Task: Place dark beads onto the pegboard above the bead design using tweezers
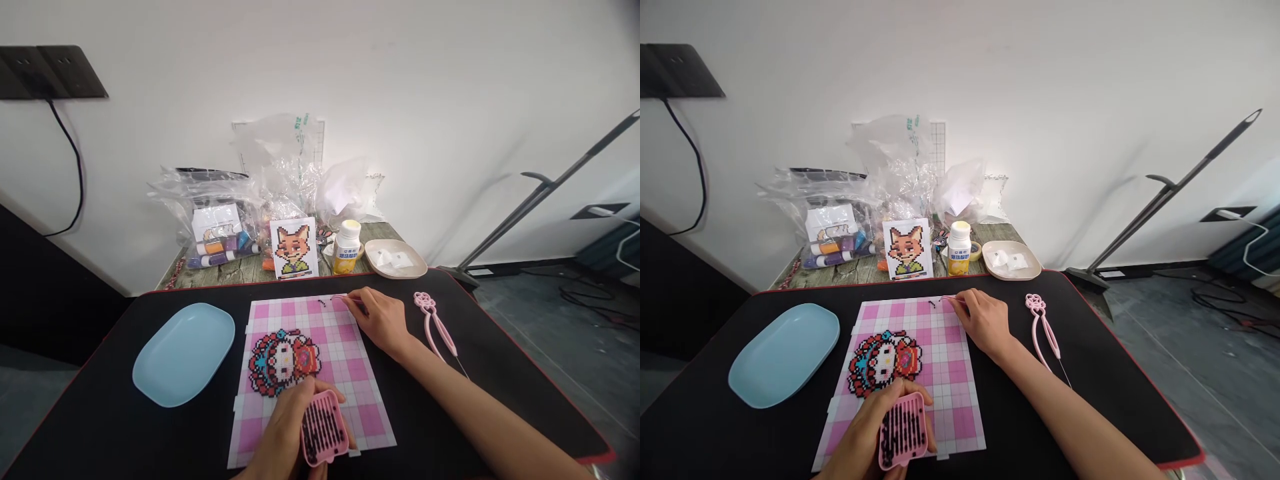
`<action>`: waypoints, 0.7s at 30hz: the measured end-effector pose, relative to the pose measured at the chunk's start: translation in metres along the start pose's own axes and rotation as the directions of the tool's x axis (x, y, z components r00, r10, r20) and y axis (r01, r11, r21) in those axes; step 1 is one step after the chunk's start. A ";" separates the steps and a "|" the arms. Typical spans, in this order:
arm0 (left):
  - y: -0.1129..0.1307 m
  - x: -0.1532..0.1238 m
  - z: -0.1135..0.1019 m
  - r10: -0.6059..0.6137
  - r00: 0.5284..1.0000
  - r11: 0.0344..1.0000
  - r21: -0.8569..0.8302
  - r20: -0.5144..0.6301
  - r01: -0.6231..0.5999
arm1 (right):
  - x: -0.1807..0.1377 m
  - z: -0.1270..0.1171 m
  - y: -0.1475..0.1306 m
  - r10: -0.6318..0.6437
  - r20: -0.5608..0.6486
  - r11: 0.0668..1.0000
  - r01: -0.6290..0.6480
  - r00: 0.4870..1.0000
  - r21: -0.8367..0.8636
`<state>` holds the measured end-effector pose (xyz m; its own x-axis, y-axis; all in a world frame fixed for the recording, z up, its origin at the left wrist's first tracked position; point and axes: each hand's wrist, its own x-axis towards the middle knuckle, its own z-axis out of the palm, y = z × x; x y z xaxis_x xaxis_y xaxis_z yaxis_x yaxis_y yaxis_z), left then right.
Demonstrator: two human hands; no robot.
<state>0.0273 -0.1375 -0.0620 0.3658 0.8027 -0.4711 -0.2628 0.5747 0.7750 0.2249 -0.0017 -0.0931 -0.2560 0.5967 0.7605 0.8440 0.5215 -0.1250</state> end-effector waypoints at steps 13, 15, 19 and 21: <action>0.007 -0.006 -0.002 0.052 0.997 0.981 0.186 0.058 -0.062 | -0.002 0.000 -0.001 -0.017 0.024 0.998 0.016 1.000 0.059; 0.005 -0.006 -0.005 0.075 0.994 0.973 0.213 0.076 -0.090 | -0.003 0.001 0.000 -0.014 0.029 0.998 0.012 1.000 0.057; 0.005 -0.005 -0.007 0.059 0.996 0.976 0.206 0.072 -0.073 | -0.003 0.000 0.001 -0.016 0.023 0.999 0.015 1.000 0.040; 0.006 -0.005 -0.004 0.027 0.998 0.982 0.185 0.063 -0.038 | -0.003 0.000 0.001 -0.021 0.020 0.999 0.020 1.000 0.039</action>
<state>0.0199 -0.1374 -0.0565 0.4141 0.8063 -0.4224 -0.1067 0.5039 0.8572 0.2260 -0.0028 -0.0953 -0.2832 0.5976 0.7501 0.8198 0.5567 -0.1341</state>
